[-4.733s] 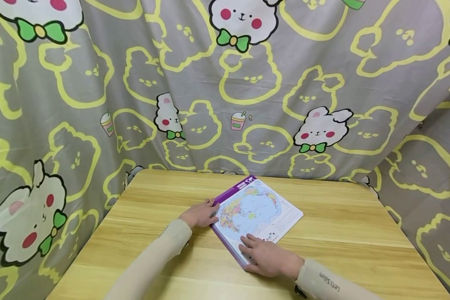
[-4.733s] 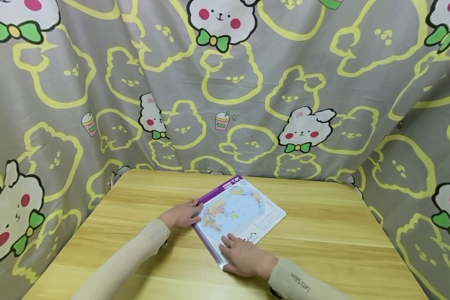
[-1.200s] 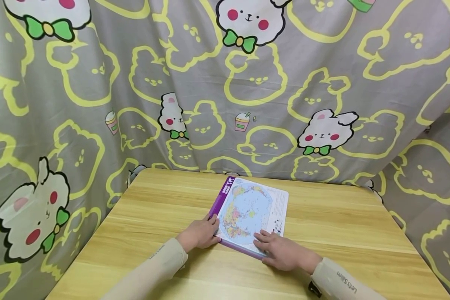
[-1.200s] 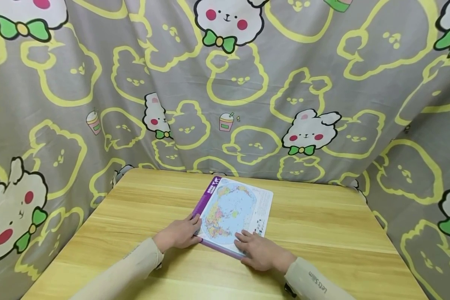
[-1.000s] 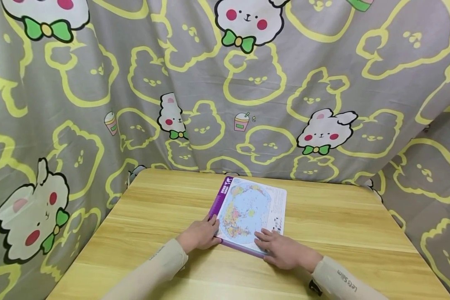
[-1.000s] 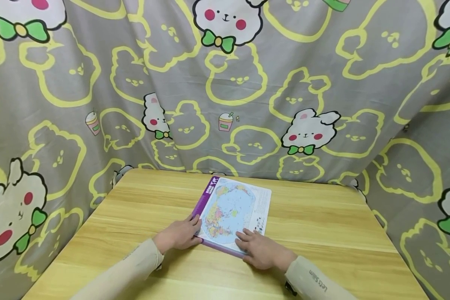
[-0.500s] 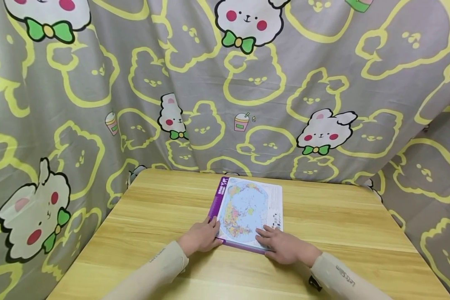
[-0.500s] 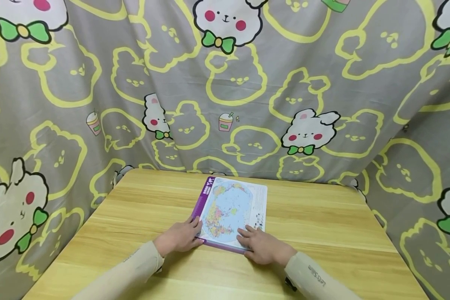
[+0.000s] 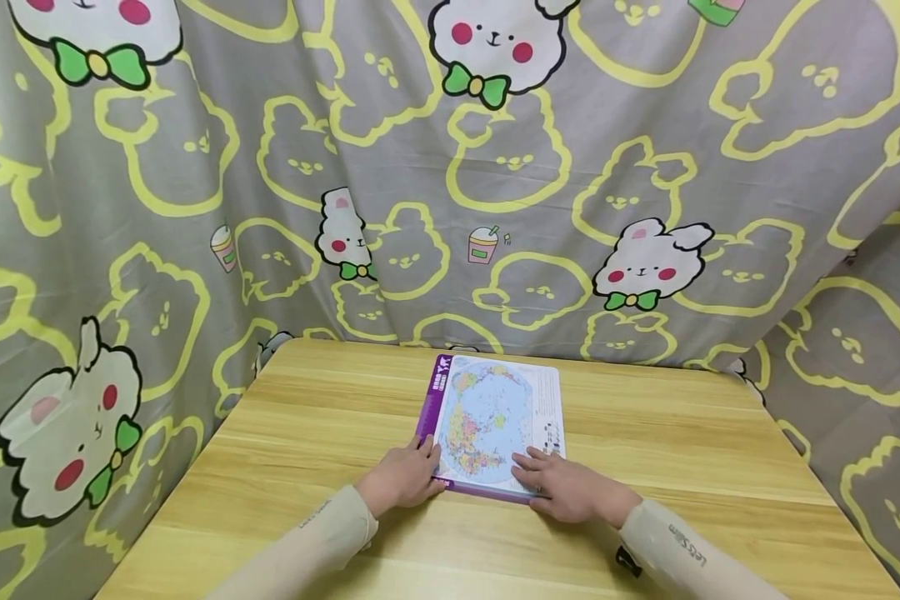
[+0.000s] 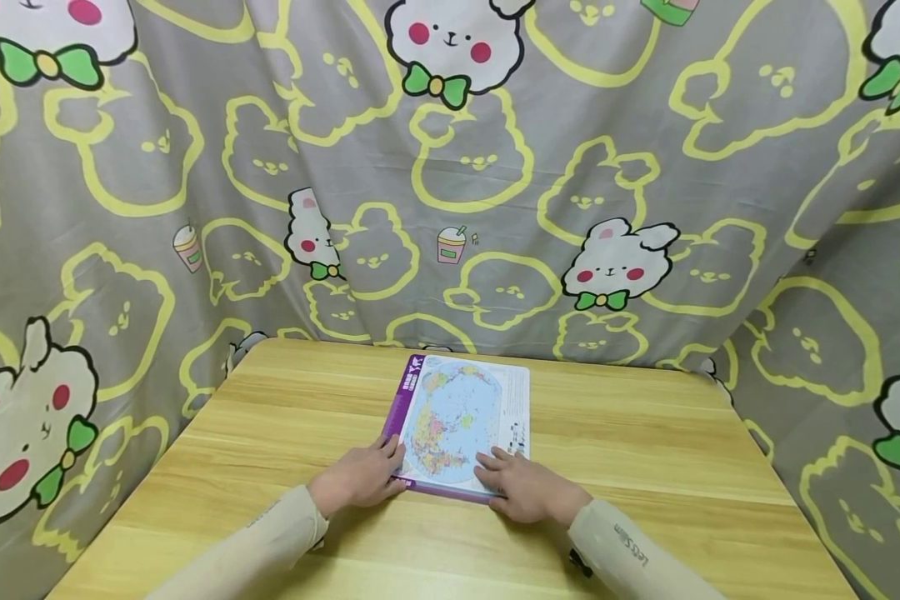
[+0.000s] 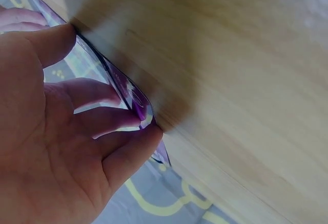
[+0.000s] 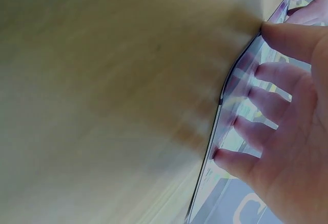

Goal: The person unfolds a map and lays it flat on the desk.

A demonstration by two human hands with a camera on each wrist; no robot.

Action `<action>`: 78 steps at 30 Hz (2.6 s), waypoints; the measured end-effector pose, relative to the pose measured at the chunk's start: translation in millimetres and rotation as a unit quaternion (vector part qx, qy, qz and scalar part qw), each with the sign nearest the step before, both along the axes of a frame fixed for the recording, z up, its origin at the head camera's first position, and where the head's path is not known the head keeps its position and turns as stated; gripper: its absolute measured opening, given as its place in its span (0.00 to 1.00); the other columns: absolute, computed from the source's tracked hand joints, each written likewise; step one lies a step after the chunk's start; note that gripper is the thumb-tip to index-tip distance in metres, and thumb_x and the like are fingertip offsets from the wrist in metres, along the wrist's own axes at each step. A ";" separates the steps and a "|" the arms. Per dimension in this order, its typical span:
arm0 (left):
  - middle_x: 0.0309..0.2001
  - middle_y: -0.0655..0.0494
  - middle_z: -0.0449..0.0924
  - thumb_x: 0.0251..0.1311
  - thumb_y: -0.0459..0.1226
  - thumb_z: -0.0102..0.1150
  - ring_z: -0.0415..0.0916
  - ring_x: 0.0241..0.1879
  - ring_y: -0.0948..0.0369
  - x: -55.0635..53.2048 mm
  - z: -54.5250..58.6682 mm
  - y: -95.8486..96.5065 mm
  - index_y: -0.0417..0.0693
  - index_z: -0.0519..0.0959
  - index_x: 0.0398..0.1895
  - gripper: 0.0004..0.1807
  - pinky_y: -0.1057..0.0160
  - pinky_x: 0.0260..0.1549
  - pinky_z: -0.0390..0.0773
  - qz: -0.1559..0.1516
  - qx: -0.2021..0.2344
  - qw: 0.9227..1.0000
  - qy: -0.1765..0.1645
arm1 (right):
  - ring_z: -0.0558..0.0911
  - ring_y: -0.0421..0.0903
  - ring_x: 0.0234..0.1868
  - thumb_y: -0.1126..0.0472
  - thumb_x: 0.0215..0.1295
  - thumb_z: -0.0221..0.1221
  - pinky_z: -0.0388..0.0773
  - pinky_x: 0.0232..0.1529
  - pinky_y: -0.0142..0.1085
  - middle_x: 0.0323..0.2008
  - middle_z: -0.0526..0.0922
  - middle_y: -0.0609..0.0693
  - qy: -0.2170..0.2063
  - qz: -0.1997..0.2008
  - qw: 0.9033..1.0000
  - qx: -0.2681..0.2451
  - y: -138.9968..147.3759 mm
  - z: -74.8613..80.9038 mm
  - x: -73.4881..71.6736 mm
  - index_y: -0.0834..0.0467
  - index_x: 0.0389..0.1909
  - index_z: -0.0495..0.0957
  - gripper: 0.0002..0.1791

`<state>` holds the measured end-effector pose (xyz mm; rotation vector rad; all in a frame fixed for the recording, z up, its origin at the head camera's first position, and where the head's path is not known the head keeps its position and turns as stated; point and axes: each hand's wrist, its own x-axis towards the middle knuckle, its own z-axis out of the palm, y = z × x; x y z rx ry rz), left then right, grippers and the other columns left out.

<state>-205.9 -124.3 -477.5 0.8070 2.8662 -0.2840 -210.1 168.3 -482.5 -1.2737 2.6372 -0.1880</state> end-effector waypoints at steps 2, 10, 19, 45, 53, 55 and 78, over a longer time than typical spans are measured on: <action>0.66 0.41 0.63 0.66 0.56 0.47 0.61 0.65 0.44 0.9 1.0 0.7 0.40 0.66 0.66 0.35 0.52 0.51 0.75 0.002 0.002 1.000 0.000 | 0.58 0.64 0.68 0.55 0.69 0.53 0.57 0.63 0.58 0.69 0.60 0.59 -0.002 -0.001 1.000 0.003 0.4 0.0 -1.5 0.63 0.66 0.65 0.28; 0.66 0.40 0.64 0.66 0.56 0.47 0.62 0.64 0.44 3.9 1.0 3.1 0.40 0.66 0.66 0.35 0.52 0.51 0.75 0.005 0.004 1.000 0.006 | 0.58 0.63 0.68 0.55 0.69 0.53 0.57 0.64 0.57 0.69 0.60 0.59 -0.008 0.000 1.000 -0.004 2.2 0.0 -7.5 0.63 0.66 0.65 0.28; 0.65 0.40 0.64 0.66 0.56 0.47 0.62 0.64 0.44 0.2 -2.3 2.3 0.39 0.66 0.66 0.35 0.52 0.51 0.75 0.012 0.013 1.000 0.007 | 0.57 0.62 0.69 0.54 0.69 0.53 0.57 0.64 0.56 0.69 0.60 0.58 -0.012 -0.014 1.000 0.004 -0.8 0.9 -12.1 0.62 0.67 0.65 0.28; 0.68 0.39 0.60 0.67 0.55 0.46 0.58 0.66 0.44 -11.4 -2.4 -5.3 0.38 0.64 0.67 0.35 0.50 0.55 0.71 0.034 0.037 0.999 -0.017 | 0.56 0.62 0.69 0.54 0.69 0.53 0.55 0.65 0.57 0.69 0.59 0.58 -0.013 -0.026 1.000 -0.004 -10.3 -1.3 -25.3 0.62 0.67 0.65 0.28; 0.67 0.39 0.60 0.67 0.54 0.47 0.57 0.66 0.43 -12.0 -1.1 -6.9 0.38 0.65 0.66 0.35 0.49 0.55 0.71 0.031 0.048 0.998 -0.019 | 0.56 0.62 0.69 0.54 0.69 0.52 0.56 0.64 0.58 0.69 0.60 0.59 -0.014 -0.029 0.999 -0.006 -12.3 1.0 -24.8 0.63 0.66 0.65 0.28; 0.67 0.39 0.60 0.66 0.54 0.47 0.57 0.66 0.43 -11.9 -1.1 -7.7 0.38 0.65 0.67 0.35 0.49 0.56 0.71 0.030 0.051 0.998 -0.021 | 0.56 0.62 0.69 0.54 0.69 0.52 0.56 0.64 0.58 0.69 0.60 0.59 -0.016 -0.031 0.999 -0.005 -12.6 1.2 -24.4 0.62 0.66 0.65 0.28; 0.66 0.37 0.61 0.67 0.45 0.52 0.58 0.66 0.44 -15.6 -3.8 -41.2 0.32 0.67 0.64 0.29 0.51 0.62 0.62 -0.011 0.107 0.994 -0.031 | 0.58 0.62 0.68 0.55 0.67 0.55 0.58 0.63 0.57 0.68 0.62 0.58 -0.012 -0.037 0.999 -0.012 -13.1 1.7 -24.6 0.63 0.65 0.68 0.28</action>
